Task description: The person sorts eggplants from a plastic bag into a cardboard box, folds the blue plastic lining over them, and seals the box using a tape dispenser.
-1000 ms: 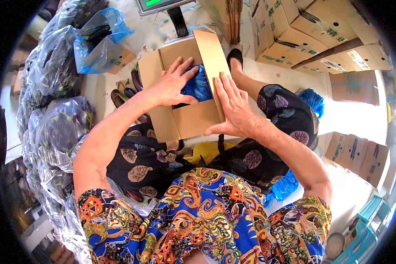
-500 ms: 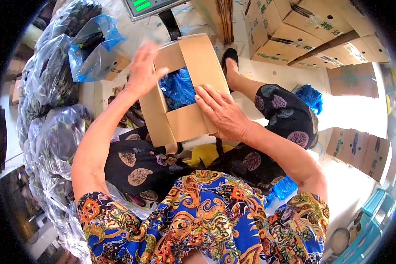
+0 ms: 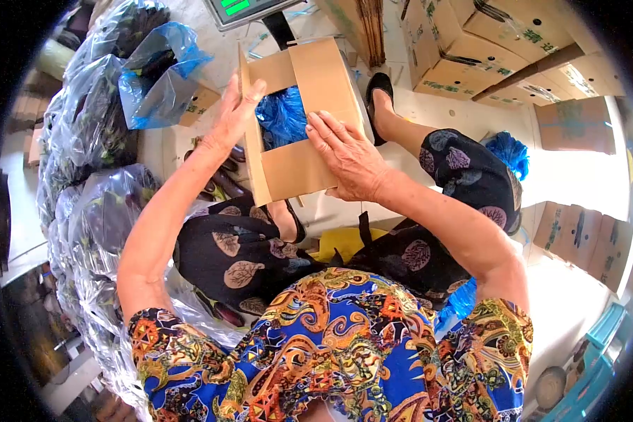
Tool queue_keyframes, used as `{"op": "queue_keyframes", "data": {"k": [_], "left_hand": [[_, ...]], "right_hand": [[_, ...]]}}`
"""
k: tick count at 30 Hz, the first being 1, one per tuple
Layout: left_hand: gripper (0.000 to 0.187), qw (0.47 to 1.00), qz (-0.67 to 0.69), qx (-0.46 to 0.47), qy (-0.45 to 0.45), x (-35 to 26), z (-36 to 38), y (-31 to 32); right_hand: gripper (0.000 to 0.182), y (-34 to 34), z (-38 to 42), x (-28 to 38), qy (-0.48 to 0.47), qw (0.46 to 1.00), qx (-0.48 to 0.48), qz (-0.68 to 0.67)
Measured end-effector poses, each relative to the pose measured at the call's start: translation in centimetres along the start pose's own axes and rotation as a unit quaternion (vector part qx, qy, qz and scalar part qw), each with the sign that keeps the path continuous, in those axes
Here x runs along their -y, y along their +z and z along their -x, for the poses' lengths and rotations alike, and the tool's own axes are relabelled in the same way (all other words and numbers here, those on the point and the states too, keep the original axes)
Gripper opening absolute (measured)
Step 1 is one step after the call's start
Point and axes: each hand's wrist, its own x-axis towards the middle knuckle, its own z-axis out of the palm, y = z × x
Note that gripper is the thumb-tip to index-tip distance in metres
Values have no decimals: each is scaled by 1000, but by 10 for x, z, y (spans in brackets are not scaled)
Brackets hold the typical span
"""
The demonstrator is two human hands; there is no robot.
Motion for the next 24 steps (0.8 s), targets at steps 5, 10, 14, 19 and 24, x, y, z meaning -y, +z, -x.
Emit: {"op": "queue_keyframes", "data": {"k": [5,10,14,19,24], "left_hand": [[83,930,-354,-28,93,70,-8,44],[75,903,-405,63,129,66,-19,35],[60,898,-406,3,171,74,-20,41],[58,882,-437,-29,174,71,-26,42],[63,891,-430,-66,126,76,-31,44]], "right_hand": [[118,5,-2,7,20,999,5,26],[118,21,-6,22,58,998,-32,13],[115,27,-4,22,43,996,-43,61],[108,-9,-14,31,33,992,102,71],[91,-56,-40,-24,-70,963,255,-47]]}}
